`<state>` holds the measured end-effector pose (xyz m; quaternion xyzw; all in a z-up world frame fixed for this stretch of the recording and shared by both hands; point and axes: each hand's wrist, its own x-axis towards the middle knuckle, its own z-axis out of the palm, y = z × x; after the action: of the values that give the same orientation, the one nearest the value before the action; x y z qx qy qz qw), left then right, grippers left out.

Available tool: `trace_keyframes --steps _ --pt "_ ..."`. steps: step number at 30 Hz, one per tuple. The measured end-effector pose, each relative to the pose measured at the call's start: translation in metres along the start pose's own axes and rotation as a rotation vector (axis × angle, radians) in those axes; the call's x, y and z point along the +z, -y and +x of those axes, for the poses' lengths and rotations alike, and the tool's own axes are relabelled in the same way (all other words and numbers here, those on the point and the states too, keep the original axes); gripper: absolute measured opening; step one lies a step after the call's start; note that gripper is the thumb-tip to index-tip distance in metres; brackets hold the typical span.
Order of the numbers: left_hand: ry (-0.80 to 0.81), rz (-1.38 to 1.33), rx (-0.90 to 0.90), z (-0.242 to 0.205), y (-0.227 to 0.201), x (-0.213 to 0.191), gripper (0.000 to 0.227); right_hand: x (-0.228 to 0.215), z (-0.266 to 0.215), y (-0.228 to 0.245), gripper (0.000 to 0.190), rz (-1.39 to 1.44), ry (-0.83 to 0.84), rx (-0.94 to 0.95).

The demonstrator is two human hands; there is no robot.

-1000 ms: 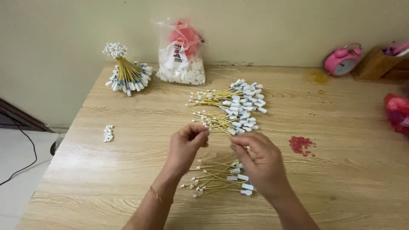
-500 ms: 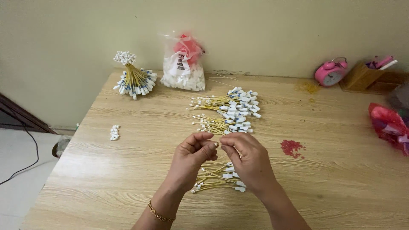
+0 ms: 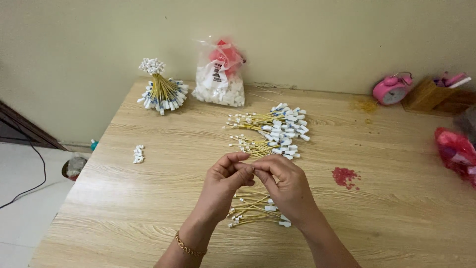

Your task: Assembling small electrical wires by attaching connectors and red marker rings.

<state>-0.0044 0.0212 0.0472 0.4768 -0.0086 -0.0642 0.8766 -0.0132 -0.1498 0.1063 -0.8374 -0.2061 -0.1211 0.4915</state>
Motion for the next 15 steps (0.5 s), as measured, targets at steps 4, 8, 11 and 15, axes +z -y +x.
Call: trace_keyframes --steps 4,8,11,15 --pt "0.007 -0.011 -0.028 0.005 -0.001 -0.005 0.033 0.004 0.001 -0.006 0.012 0.007 0.016 0.004" --pt "-0.008 -0.036 -0.09 0.003 0.004 -0.012 0.035 0.012 -0.002 -0.016 0.012 0.101 0.014 0.087" --pt "0.004 -0.032 -0.093 -0.001 0.002 -0.013 0.034 0.015 -0.006 -0.02 0.013 0.174 0.018 0.22" --pt "0.012 0.037 -0.096 -0.004 -0.001 -0.017 0.034 0.025 -0.014 -0.032 0.007 0.159 0.001 0.188"
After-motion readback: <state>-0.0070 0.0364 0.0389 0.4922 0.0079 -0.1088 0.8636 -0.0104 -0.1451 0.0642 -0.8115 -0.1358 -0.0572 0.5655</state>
